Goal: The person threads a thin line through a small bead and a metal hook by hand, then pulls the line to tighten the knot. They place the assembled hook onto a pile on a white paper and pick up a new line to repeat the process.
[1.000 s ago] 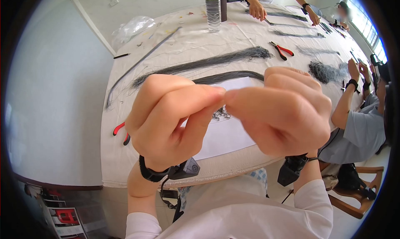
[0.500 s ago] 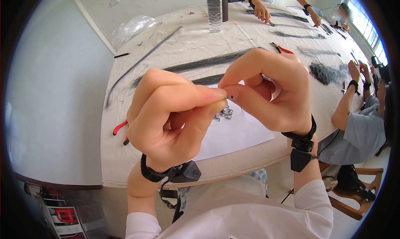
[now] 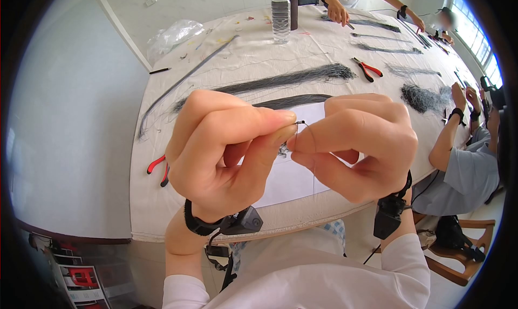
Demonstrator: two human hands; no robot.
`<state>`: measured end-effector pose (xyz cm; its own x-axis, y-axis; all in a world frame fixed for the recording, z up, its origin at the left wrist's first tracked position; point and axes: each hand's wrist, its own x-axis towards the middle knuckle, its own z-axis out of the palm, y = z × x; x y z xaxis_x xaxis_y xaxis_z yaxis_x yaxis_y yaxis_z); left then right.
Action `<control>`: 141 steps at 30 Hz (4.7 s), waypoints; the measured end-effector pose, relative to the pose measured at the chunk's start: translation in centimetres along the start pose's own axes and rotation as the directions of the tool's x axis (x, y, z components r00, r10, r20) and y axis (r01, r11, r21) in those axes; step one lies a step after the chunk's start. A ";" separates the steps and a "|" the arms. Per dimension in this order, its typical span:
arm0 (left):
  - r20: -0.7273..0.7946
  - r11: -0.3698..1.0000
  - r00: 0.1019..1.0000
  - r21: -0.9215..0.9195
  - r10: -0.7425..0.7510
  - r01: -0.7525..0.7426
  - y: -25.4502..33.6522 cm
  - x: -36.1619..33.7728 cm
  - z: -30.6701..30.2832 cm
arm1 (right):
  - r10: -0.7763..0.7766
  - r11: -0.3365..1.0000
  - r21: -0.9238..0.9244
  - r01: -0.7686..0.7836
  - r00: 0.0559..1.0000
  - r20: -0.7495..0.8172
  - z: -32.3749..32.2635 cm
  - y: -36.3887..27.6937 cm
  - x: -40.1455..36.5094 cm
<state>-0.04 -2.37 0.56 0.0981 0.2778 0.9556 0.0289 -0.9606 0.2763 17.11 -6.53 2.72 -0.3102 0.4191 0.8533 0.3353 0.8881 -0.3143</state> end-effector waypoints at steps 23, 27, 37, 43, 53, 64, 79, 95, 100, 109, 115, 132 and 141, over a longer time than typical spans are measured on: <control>0.171 0.999 0.985 0.041 -0.003 -0.004 0.7 0.2 -0.4 | 0.251 0.959 0.147 -0.242 0.967 -0.042 -0.8 1.1 0.1; 0.147 0.997 0.987 0.029 0.062 -0.067 0.3 0.1 -0.5 | 0.239 0.962 0.125 -0.242 0.970 0.040 -0.9 1.3 0.5; -0.019 1.000 1.000 0.003 0.018 -0.018 0.0 0.0 -0.2 | 0.072 0.980 0.183 -0.084 0.995 0.073 -0.1 1.7 -0.1; 0.011 0.991 0.999 0.127 0.042 -0.044 0.3 0.2 -0.3 | -0.122 0.992 0.006 0.123 0.992 -0.006 0.2 1.2 0.2; 0.122 0.968 0.977 0.162 0.174 -0.192 -0.1 0.5 -0.7 | -0.383 0.890 -0.282 0.359 0.923 -0.030 -1.1 0.8 0.2; 0.147 0.974 0.978 0.149 0.148 -0.170 -0.1 0.3 -0.5 | -0.015 0.997 -0.075 0.011 0.998 -0.057 -0.6 2.0 0.5; 0.009 0.949 0.981 0.253 0.193 -0.189 -0.1 0.1 -0.5 | -0.323 0.938 -0.161 0.308 0.943 -0.075 0.5 1.9 0.2; 0.161 0.947 0.969 0.233 0.188 -0.223 0.3 1.0 -1.2 | -0.375 0.885 -0.307 0.351 0.927 -0.020 -1.0 1.0 0.0; 0.166 0.954 0.970 0.215 0.176 -0.209 0.4 0.8 -1.0 | -0.325 0.892 -0.343 0.295 0.945 -0.034 -1.2 0.9 0.0; 0.139 0.956 0.974 0.206 0.181 -0.207 -0.5 0.7 -0.7 | -0.109 0.946 -0.311 0.089 0.993 -0.048 -0.5 1.6 0.5; 0.065 0.962 0.985 0.212 0.161 -0.171 -0.7 0.3 -0.4 | 0.025 0.990 -0.134 -0.031 0.999 -0.044 0.0 2.5 0.5; 0.023 0.933 0.972 0.275 0.234 -0.231 -0.7 0.2 -0.5 | -0.347 0.906 -0.286 0.311 0.934 -0.085 0.8 1.3 0.3; 0.062 0.929 0.974 0.292 0.217 -0.225 -0.1 0.4 -0.7 | -0.459 0.773 -0.491 0.403 0.888 0.007 -0.6 0.4 -0.1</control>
<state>-0.70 -2.18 1.01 0.1639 0.0625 0.9845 0.2955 -0.9553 0.0115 17.79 -6.35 2.75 -0.4353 -0.0341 0.8996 0.5706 0.7625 0.3050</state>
